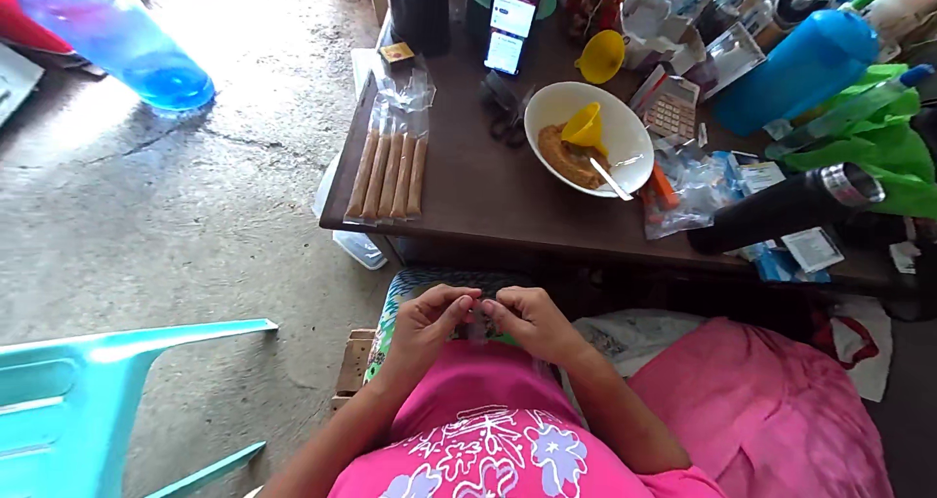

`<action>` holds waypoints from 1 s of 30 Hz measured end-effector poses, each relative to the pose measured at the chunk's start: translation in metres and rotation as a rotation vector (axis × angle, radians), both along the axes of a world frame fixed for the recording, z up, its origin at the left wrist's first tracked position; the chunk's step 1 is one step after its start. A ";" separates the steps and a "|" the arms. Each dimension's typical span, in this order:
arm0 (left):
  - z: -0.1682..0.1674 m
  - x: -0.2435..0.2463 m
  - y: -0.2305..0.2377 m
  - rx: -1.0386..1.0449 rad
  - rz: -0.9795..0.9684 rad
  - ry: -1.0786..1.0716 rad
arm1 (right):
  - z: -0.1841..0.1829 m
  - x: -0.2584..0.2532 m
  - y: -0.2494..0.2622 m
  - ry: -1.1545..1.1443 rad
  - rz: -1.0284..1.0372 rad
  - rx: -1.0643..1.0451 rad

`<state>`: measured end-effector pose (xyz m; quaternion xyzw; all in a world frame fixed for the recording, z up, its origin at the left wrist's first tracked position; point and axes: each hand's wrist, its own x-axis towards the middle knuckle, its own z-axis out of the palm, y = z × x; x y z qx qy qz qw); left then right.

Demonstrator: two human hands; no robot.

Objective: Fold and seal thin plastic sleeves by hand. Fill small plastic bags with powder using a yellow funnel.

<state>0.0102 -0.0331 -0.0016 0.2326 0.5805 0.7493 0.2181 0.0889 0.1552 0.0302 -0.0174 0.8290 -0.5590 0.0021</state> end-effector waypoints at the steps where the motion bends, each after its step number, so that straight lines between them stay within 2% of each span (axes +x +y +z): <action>1: 0.000 0.000 0.000 0.009 -0.004 -0.013 | 0.000 0.000 -0.002 -0.035 0.012 -0.043; 9: -0.006 0.001 -0.004 0.121 -0.158 -0.114 | -0.003 -0.003 -0.015 -0.199 -0.064 -0.273; 12: -0.012 0.001 -0.004 0.179 -0.217 -0.078 | -0.004 -0.004 -0.017 -0.239 -0.121 -0.364; 16: -0.008 0.006 -0.001 0.122 -0.108 -0.048 | -0.005 -0.004 -0.021 -0.290 -0.146 -0.508; 20: -0.004 0.004 0.000 0.005 0.086 -0.007 | -0.006 -0.003 -0.026 -0.327 -0.120 -0.526; 30: 0.002 0.000 -0.002 0.011 0.193 -0.090 | -0.009 -0.003 -0.032 -0.323 -0.061 -0.546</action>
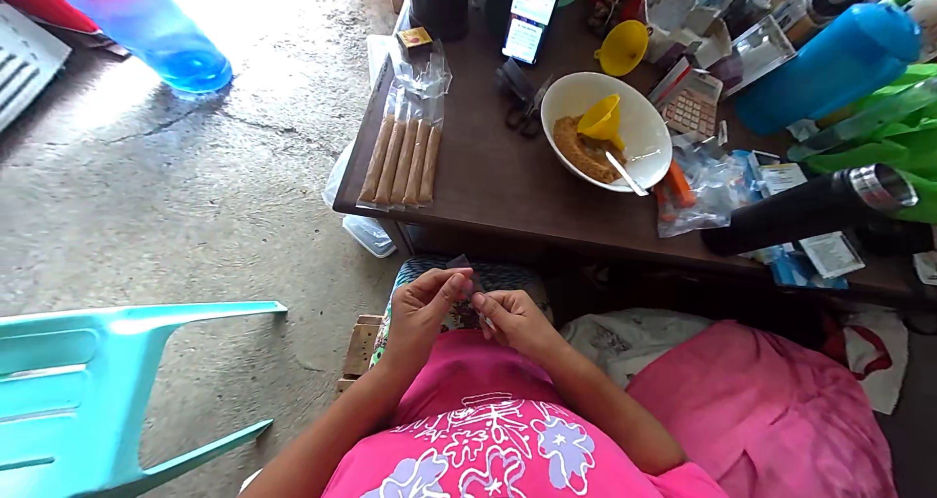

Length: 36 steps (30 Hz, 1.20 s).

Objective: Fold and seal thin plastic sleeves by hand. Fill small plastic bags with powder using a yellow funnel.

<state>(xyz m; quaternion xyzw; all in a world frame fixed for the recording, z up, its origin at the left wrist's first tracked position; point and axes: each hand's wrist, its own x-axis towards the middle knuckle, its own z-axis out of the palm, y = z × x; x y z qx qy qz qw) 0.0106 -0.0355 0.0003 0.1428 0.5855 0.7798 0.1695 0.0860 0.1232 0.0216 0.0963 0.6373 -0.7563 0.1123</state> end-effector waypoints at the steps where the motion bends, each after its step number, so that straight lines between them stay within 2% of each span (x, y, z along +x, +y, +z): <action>1: 0.000 0.000 0.000 0.005 0.011 0.004 | 0.000 0.000 0.000 0.010 0.001 0.000; 6: 0.001 -0.011 -0.007 0.005 0.137 0.041 | 0.000 0.004 0.008 0.148 0.100 0.067; 12: 0.004 -0.034 -0.038 -0.031 0.379 -0.019 | 0.003 0.021 0.031 0.123 0.121 0.200; 16: -0.002 -0.037 -0.053 -0.061 0.455 -0.053 | 0.002 0.029 0.042 0.145 -0.008 0.270; 19: -0.006 -0.036 -0.057 -0.073 0.477 -0.081 | 0.001 0.030 0.046 0.227 -0.201 0.315; 23: -0.012 -0.029 -0.054 -0.097 0.448 -0.109 | 0.003 0.026 0.045 0.346 -0.432 0.270; 27: -0.026 -0.026 -0.053 -0.157 0.411 -0.184 | 0.003 0.020 0.043 0.430 -0.447 0.281; 29: -0.035 -0.024 -0.051 -0.279 0.431 -0.195 | 0.000 0.021 0.040 0.479 -0.429 0.409; 31: -0.037 -0.016 -0.049 -0.423 0.373 -0.007 | -0.005 0.022 0.037 0.570 -0.370 0.597; 33: -0.032 -0.009 -0.042 -0.421 0.232 0.307 | -0.010 0.021 0.031 0.641 -0.285 0.693; 34: -0.030 -0.006 -0.036 -0.353 0.106 0.440 | -0.013 0.021 0.028 0.661 -0.255 0.719; 36: -0.023 -0.005 -0.016 -0.231 -0.221 0.567 | -0.016 0.020 0.020 0.692 -0.230 0.727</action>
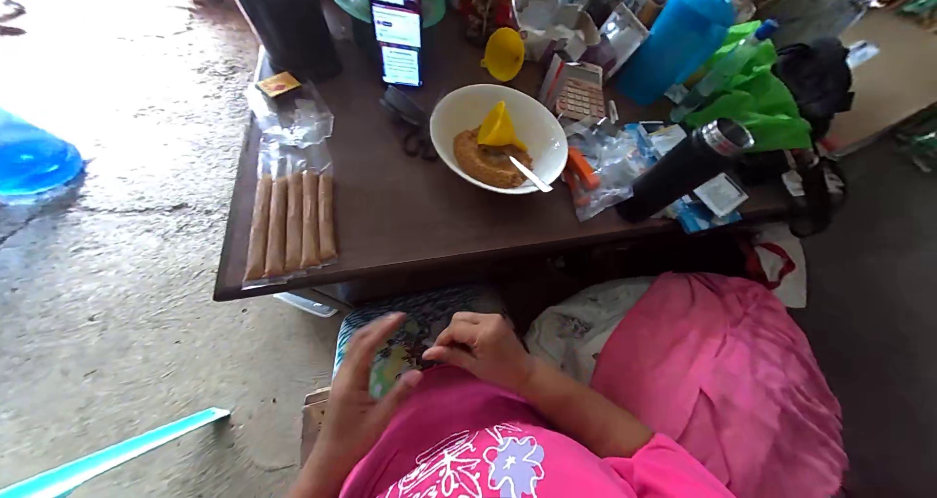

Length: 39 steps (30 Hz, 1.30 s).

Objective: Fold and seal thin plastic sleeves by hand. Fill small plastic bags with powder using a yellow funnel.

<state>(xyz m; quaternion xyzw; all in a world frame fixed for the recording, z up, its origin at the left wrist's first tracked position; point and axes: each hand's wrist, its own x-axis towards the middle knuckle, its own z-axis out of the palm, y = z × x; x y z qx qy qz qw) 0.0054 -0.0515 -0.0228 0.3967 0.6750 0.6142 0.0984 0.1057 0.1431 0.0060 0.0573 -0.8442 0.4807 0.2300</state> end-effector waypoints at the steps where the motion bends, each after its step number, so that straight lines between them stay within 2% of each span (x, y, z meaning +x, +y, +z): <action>1: 0.002 0.001 0.011 0.005 -0.141 -0.008 | 0.000 0.000 -0.003 0.013 0.009 -0.007; 3: 0.001 0.006 0.026 0.029 -0.233 -0.077 | 0.002 0.001 -0.004 0.046 0.021 -0.032; 6: -0.003 0.009 0.034 0.094 -0.168 -0.170 | 0.003 0.006 0.008 0.075 0.014 -0.093; 8: -0.004 0.008 0.033 0.105 -0.164 -0.183 | 0.005 0.013 0.024 0.073 -0.098 -0.082; 10: -0.005 0.009 0.031 0.093 -0.162 -0.172 | 0.010 0.020 0.056 0.073 -0.348 0.047; 13: -0.007 0.014 0.029 0.059 -0.171 -0.154 | 0.021 0.026 0.135 0.062 -0.722 0.427; 16: -0.009 0.015 0.026 0.045 -0.176 -0.140 | 0.039 0.017 0.203 -0.156 -0.896 0.657; 19: -0.008 0.015 0.024 0.047 -0.158 -0.144 | 0.048 0.001 0.234 -0.358 -0.867 0.686; 25: -0.009 0.015 0.020 0.057 -0.119 -0.145 | 0.036 -0.002 0.231 -0.216 -0.819 0.768; 30: -0.009 0.014 0.019 0.043 -0.128 -0.153 | 0.027 -0.002 0.227 -0.248 -0.804 0.752; 33: -0.008 0.015 0.020 0.048 -0.124 -0.139 | 0.037 0.000 0.220 -0.365 -0.763 0.631; 36: -0.010 0.016 0.017 0.050 -0.107 -0.145 | 0.051 0.005 0.209 -0.475 -0.630 0.474; 39: -0.012 0.016 0.015 0.057 -0.096 -0.166 | 0.051 0.005 0.205 -0.468 -0.655 0.399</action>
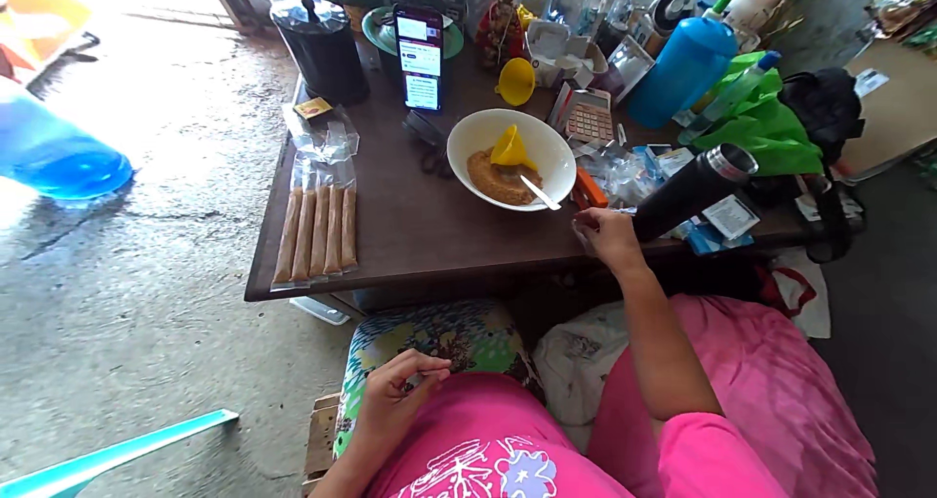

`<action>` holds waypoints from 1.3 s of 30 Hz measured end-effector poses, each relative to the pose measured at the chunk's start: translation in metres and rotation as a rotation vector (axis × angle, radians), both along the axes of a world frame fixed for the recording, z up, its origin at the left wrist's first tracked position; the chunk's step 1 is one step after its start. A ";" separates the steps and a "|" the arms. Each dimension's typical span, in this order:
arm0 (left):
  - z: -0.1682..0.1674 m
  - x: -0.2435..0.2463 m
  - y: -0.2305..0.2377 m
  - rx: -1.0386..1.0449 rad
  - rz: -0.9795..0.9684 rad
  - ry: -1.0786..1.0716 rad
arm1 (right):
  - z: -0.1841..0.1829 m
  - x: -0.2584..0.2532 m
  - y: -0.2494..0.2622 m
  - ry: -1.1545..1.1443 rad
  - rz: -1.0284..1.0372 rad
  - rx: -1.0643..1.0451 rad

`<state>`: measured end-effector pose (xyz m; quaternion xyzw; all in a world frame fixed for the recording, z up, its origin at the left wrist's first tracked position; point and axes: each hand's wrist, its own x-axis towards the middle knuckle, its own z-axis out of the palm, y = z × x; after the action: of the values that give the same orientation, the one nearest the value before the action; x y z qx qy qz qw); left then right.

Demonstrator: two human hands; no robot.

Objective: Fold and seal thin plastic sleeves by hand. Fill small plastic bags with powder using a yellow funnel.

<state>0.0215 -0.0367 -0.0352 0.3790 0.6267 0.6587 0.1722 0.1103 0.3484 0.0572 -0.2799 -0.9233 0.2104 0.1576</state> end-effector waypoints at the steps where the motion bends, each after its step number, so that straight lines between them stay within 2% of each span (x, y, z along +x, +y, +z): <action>1: 0.000 0.000 0.000 -0.006 0.001 0.001 | -0.002 -0.001 0.000 0.018 -0.033 0.009; 6: 0.002 0.000 -0.001 -0.005 0.003 0.022 | -0.011 -0.005 0.008 -0.062 -0.163 0.148; 10: -0.001 -0.001 -0.004 -0.007 0.015 0.024 | -0.012 0.010 0.004 -0.142 -0.178 -0.035; 14: -0.001 -0.001 -0.003 0.000 0.014 0.022 | -0.012 0.022 -0.010 0.033 -0.189 -0.105; 20: 0.001 0.002 0.000 -0.011 -0.012 0.047 | -0.027 0.013 0.000 0.156 -0.267 0.012; 24: -0.001 0.003 -0.004 -0.015 0.021 0.046 | -0.033 0.004 0.003 0.076 -0.261 0.185; 28: -0.001 0.003 -0.006 -0.018 0.047 0.023 | -0.018 0.005 -0.005 0.023 -0.162 -0.004; 33: -0.002 0.004 -0.002 -0.014 0.036 0.033 | -0.011 0.029 -0.020 0.263 -0.052 -0.183; 36: -0.003 0.004 -0.002 -0.018 0.029 0.033 | -0.017 0.035 -0.022 0.428 -0.168 -0.189; 39: -0.002 0.004 -0.001 -0.022 0.023 0.039 | -0.023 0.030 -0.019 0.438 -0.225 -0.118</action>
<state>0.0255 -0.0374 -0.0376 0.3825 0.6415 0.6462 0.1567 0.1407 0.3292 0.0344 -0.3375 -0.8162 0.3008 0.3597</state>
